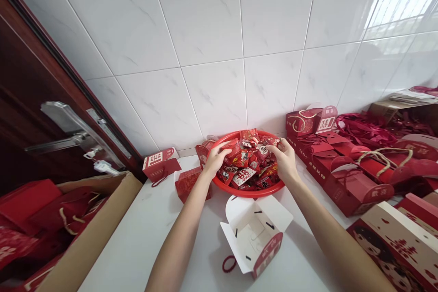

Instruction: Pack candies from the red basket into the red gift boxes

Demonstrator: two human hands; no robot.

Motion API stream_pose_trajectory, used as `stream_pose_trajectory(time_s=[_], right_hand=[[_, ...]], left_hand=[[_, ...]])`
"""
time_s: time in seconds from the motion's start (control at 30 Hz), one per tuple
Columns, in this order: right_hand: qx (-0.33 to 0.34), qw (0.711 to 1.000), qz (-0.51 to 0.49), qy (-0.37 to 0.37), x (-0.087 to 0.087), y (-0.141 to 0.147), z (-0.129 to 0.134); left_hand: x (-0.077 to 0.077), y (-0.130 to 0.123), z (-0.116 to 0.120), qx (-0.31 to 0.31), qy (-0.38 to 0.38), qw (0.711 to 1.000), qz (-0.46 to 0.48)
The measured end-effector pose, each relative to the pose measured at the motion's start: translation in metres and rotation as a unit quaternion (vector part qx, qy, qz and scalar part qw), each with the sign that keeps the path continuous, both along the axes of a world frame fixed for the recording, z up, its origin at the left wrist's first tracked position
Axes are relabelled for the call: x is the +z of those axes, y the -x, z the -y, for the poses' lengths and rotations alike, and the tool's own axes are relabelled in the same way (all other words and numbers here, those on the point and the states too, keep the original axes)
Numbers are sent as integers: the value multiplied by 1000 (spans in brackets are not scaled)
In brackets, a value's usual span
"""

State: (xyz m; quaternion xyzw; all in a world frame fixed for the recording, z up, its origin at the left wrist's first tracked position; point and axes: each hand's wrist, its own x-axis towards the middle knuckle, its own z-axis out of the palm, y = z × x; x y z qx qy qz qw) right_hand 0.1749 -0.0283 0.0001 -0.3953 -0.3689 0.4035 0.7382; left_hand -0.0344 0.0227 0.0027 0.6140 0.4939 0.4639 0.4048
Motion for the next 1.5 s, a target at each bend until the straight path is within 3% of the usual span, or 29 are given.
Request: stream_pose_trajectory(time_s=[0.17,0.27,0.47,0.7,0.87,1.03,1.17,1.3,1.5], right_hand=[[41,999,-8,-29,12,0,10],[76,997,-15,-27,18,-1,15],[94,995,23,-29,22,-1,19],[137,989,52,-34,31,-4,27],[211,973,94,-13,48,-8,44],[319,927,196,-21,61,-10,65],[385,857,342,10,65,-4,76],[419,796,436,23,66,5,81],[435,707,556,43,61,10,85]], left_hand=[[-2,-5,10,-43,-4,985,165],[-6,-6,12,-44,-5,980,194],[-13,-1,15,-31,-70,989,124],[-8,3,33,-27,-214,975,43],[5,5,50,-41,-208,976,47],[20,9,64,-51,-181,980,56],[26,16,68,-40,-141,982,117],[32,23,71,-58,-128,976,166],[41,26,81,-74,-155,978,121]])
